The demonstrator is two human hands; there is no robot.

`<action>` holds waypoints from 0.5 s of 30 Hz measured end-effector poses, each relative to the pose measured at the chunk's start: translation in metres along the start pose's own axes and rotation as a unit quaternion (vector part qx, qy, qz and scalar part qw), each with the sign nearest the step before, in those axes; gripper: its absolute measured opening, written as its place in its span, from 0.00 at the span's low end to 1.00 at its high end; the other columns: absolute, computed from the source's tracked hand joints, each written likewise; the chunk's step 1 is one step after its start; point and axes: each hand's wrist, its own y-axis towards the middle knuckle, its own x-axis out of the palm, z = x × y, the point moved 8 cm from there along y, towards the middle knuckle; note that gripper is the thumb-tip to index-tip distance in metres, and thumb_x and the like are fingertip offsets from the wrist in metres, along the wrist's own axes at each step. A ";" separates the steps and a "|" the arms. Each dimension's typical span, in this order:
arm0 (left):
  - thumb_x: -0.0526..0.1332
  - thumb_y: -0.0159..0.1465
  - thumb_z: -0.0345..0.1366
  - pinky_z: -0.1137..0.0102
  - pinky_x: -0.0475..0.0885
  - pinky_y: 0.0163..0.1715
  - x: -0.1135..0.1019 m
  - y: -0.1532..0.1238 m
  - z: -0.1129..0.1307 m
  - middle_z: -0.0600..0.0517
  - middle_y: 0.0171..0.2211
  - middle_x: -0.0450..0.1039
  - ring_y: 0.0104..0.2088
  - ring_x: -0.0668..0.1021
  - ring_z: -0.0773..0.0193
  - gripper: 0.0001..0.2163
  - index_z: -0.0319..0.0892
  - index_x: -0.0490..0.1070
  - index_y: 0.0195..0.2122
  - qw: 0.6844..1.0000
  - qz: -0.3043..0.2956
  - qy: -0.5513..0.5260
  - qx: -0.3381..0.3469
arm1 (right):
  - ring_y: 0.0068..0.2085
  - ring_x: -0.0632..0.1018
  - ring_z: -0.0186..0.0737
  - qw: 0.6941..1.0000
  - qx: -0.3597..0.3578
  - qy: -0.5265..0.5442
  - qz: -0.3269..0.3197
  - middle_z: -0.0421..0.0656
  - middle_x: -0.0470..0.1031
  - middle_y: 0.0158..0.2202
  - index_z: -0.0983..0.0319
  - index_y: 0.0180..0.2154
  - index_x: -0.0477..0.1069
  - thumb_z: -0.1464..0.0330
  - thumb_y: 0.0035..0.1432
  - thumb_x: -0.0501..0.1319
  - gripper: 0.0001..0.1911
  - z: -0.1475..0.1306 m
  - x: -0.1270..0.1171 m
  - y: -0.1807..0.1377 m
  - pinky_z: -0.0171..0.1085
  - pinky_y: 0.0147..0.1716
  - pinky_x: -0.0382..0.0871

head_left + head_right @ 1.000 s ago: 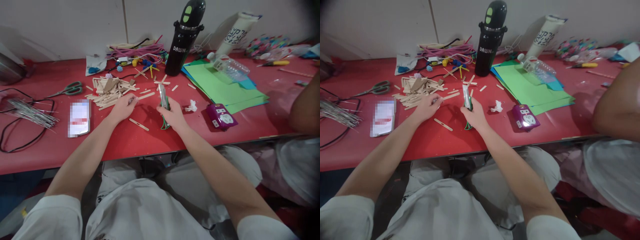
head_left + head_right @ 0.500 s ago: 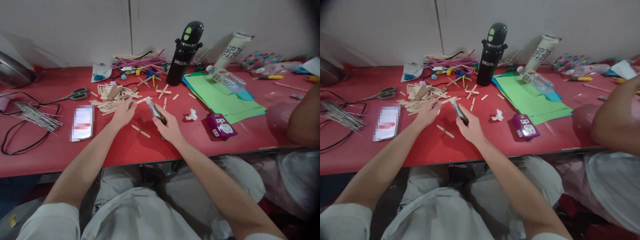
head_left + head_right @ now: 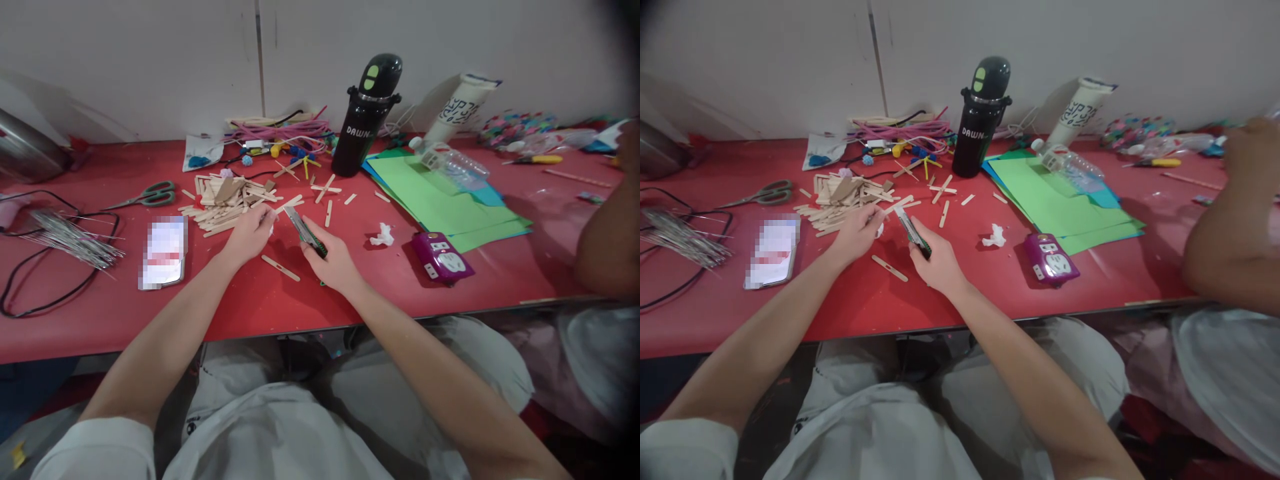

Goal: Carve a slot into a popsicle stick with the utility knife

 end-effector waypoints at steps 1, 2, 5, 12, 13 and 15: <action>0.50 0.67 0.40 0.70 0.64 0.31 0.002 0.000 -0.001 0.54 0.24 0.69 0.26 0.70 0.67 0.12 0.41 0.67 0.32 1.000 -0.008 -0.014 -0.005 | 0.46 0.78 0.45 1.000 0.000 -0.002 -0.001 0.46 0.77 0.49 0.63 0.62 0.63 0.67 0.59 0.56 0.29 0.000 0.000 0.000 0.47 0.51 0.71; 0.50 0.67 0.40 0.70 0.64 0.30 0.003 0.000 -0.002 0.54 0.23 0.68 0.25 0.70 0.67 0.12 0.41 0.67 0.32 0.999 -0.015 -0.026 -0.011 | 0.47 0.78 0.45 1.000 0.001 -0.004 -0.002 0.46 0.77 0.49 0.63 0.62 0.63 0.67 0.59 0.56 0.29 0.000 0.001 0.000 0.47 0.51 0.70; 0.51 0.66 0.38 0.70 0.63 0.29 0.004 0.001 -0.007 0.55 0.22 0.68 0.25 0.69 0.67 0.10 0.41 0.67 0.32 0.999 -0.014 -0.038 -0.028 | 0.50 0.77 0.46 1.000 0.003 -0.009 0.008 0.46 0.76 0.52 0.62 0.61 0.65 0.67 0.59 0.56 0.28 0.003 0.000 0.001 0.47 0.53 0.69; 0.53 0.63 0.36 0.71 0.63 0.25 0.006 0.005 -0.013 0.56 0.18 0.64 0.21 0.67 0.69 0.09 0.41 0.67 0.28 0.986 -0.012 -0.147 -0.077 | 0.55 0.71 0.54 0.988 0.032 -0.100 0.115 0.52 0.73 0.53 0.60 0.55 0.71 0.65 0.57 0.59 0.24 0.013 -0.029 0.009 0.57 0.55 0.63; 0.53 0.63 0.36 0.72 0.63 0.25 0.008 0.004 -0.008 0.56 0.18 0.64 0.21 0.67 0.69 0.09 0.41 0.66 0.28 0.982 -0.023 -0.170 -0.073 | 0.56 0.69 0.54 0.983 0.014 -0.114 0.142 0.53 0.71 0.53 0.60 0.53 0.72 0.63 0.58 0.59 0.22 0.007 -0.035 0.010 0.56 0.56 0.61; 0.54 0.63 0.38 0.72 0.63 0.24 0.014 -0.001 0.003 0.56 0.19 0.64 0.20 0.67 0.70 0.09 0.41 0.67 0.28 0.975 -0.057 -0.204 -0.065 | 0.53 0.71 0.50 0.986 0.001 -0.068 0.152 0.51 0.72 0.51 0.59 0.50 0.73 0.59 0.59 0.60 0.20 -0.001 -0.037 0.012 0.49 0.51 0.67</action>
